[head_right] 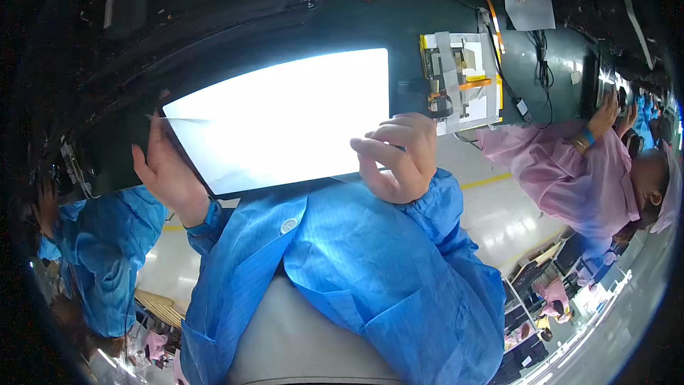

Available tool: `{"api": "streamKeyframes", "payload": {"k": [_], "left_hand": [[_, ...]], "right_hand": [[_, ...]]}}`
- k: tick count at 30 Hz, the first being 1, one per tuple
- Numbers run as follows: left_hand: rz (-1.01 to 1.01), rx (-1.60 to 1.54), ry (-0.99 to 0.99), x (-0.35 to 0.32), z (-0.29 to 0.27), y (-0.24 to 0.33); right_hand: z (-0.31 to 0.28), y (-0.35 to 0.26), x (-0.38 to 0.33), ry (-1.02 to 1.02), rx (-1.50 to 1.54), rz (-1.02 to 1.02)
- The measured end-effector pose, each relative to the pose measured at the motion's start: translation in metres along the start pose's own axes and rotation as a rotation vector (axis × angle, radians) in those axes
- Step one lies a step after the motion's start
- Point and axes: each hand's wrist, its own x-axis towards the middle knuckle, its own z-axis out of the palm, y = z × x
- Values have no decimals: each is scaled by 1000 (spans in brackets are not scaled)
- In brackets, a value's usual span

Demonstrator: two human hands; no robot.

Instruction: Testing tablet screens by connecting them to a diagnostic device and performing touch tests.

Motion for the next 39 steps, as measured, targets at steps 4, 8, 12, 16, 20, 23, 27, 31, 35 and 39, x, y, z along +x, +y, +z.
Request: {"api": "streamKeyframes", "payload": {"k": [4,8,12,16,20,23,27,31,35,39], "left_hand": [[36,45,-9,1,-2,-3],[82,57,-86,0,-6,-4],[76,62,-7,0,-9,-8],[99,63,-39,6,-13,-10],[112,93,-47,12,-19,-10],[82,130,-93,14,-25,-10],[224,720,-123,16,-31,-9],[87,470,-169,17,-28,-3],[273,909,-249,10,-12,-7],[379,661,-51,2,5,-6]], "right_hand": [[1,-3,-5,32,8,10],[-2,-8,-6,-20,374,118],[-9,-9,4,-138,641,142],[-4,-17,10,-519,1116,160],[4,-26,7,-657,1248,157],[6,-28,4,-643,1250,172],[6,-29,1,-595,1211,141],[9,-28,0,-612,1240,180],[5,-25,3,-667,1184,164],[-15,-18,12,-528,932,123]]}}
